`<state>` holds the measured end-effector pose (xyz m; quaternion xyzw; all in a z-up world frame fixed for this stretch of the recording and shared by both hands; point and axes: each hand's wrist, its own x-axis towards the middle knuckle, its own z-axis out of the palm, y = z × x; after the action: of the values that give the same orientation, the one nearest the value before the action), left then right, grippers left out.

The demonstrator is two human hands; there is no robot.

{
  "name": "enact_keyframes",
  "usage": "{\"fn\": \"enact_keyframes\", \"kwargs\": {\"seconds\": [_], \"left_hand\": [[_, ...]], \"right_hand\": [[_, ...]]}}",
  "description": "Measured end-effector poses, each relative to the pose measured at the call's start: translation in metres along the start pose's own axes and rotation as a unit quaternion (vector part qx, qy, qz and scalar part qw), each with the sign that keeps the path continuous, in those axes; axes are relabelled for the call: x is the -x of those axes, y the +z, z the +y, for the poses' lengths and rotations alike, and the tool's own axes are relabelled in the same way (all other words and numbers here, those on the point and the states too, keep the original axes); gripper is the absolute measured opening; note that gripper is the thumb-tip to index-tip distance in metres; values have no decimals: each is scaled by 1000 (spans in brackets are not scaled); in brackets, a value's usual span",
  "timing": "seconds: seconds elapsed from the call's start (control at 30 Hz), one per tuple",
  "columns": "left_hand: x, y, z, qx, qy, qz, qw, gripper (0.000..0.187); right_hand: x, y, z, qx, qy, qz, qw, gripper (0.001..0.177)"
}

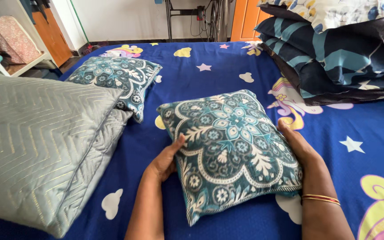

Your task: The person inserts a patterned pillow insert into a teal pillowcase, aligns the corners, and zips the case closed. They then smooth and adjust the finished pillow on the bed alongside other pillows.

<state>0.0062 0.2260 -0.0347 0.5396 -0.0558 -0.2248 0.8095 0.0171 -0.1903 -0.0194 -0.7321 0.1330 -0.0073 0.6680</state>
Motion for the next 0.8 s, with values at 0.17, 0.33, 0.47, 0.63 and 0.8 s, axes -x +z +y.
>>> {"fn": "enact_keyframes", "kwargs": {"seconds": [0.17,0.33,0.47,0.63,0.8], "left_hand": [[4,6,-1,-52,14,-31,998,61],[-1,10,3,-46,295,-25,954,59],[-11,5,25,-206,427,94,875,40],[-10,-19,16,-319,390,45,862,41],[-24,-43,0,-261,270,23,927,30]], "right_hand": [[18,0,-4,-100,44,-89,990,49],[7,-16,3,-110,-330,-53,936,35],[-15,-33,7,-146,-453,-59,878,34],[-25,-47,26,-79,-320,-141,933,50],[18,-41,16,-95,-194,-153,964,44]]}}
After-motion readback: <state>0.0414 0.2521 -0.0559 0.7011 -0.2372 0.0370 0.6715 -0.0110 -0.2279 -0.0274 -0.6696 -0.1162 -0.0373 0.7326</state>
